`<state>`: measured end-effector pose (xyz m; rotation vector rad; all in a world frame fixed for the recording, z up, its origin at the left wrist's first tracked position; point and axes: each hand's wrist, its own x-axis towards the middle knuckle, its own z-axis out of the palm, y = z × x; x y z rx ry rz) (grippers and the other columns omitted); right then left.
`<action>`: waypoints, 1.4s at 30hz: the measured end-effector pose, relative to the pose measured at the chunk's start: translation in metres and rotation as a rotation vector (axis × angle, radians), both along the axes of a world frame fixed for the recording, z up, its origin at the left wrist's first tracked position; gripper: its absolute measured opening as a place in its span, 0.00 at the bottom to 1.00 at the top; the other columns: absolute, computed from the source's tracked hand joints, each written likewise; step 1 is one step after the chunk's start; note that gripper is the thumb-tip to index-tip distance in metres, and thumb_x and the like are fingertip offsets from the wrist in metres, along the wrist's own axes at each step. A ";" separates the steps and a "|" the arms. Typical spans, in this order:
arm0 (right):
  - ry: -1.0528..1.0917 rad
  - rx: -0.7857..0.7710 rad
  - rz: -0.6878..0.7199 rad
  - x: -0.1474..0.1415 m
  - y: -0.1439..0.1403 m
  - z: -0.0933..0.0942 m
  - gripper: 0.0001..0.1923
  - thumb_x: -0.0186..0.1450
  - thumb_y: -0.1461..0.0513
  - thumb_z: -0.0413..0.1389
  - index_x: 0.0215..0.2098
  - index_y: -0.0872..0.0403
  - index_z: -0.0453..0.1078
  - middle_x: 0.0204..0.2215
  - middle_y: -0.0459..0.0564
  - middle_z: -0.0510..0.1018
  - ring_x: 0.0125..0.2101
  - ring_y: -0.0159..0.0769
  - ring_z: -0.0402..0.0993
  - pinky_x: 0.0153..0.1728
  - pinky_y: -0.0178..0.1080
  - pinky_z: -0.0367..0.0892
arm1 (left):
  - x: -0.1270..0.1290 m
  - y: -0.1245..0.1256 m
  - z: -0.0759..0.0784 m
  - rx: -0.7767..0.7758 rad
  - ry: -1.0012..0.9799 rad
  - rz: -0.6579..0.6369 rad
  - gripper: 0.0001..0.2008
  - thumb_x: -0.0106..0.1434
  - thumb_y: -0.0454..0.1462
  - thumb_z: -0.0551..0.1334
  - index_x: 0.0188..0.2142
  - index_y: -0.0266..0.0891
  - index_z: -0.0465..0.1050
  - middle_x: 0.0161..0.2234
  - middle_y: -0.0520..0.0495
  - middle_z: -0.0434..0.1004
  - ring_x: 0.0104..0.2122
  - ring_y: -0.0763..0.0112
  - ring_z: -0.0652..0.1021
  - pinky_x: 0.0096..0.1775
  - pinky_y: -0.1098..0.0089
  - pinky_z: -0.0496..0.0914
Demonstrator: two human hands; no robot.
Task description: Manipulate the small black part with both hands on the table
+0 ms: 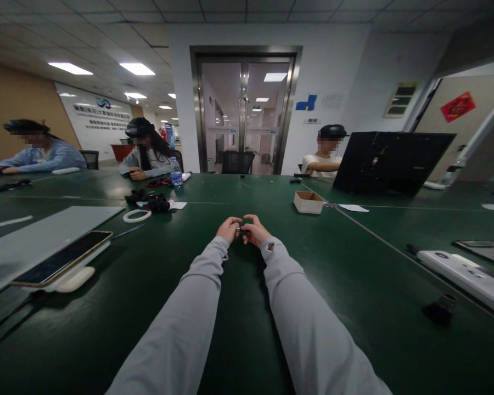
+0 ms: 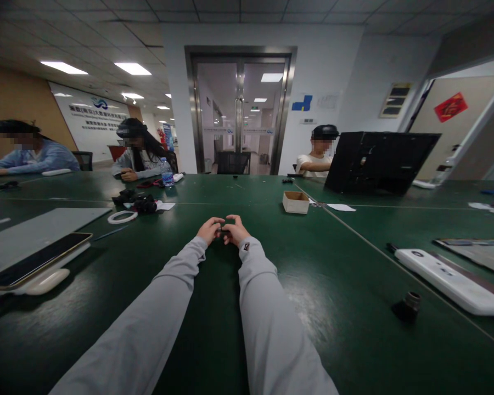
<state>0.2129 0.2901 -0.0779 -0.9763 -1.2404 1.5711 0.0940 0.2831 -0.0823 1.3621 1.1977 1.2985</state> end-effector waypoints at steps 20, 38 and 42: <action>0.011 -0.011 -0.003 0.001 0.000 -0.001 0.13 0.58 0.65 0.53 0.39 0.51 0.53 0.15 0.38 0.65 0.12 0.28 0.64 0.09 0.29 0.62 | -0.003 0.008 -0.009 0.045 0.022 0.004 0.10 0.54 0.32 0.51 0.34 0.36 0.68 0.11 0.57 0.60 0.13 0.79 0.63 0.19 0.78 0.58; 0.029 0.015 -0.030 0.001 0.001 -0.003 0.14 0.56 0.71 0.47 0.39 0.53 0.56 0.15 0.40 0.67 0.12 0.28 0.63 0.10 0.29 0.61 | -0.005 0.015 -0.017 0.098 0.090 0.010 0.10 0.56 0.35 0.53 0.35 0.36 0.69 0.11 0.58 0.59 0.13 0.80 0.64 0.20 0.77 0.59; 0.038 0.002 -0.034 0.002 0.000 -0.003 0.13 0.58 0.70 0.48 0.40 0.53 0.56 0.16 0.41 0.67 0.12 0.28 0.63 0.10 0.28 0.61 | -0.005 0.014 -0.017 0.111 0.056 0.003 0.09 0.55 0.39 0.56 0.32 0.35 0.68 0.12 0.58 0.61 0.14 0.80 0.64 0.21 0.77 0.59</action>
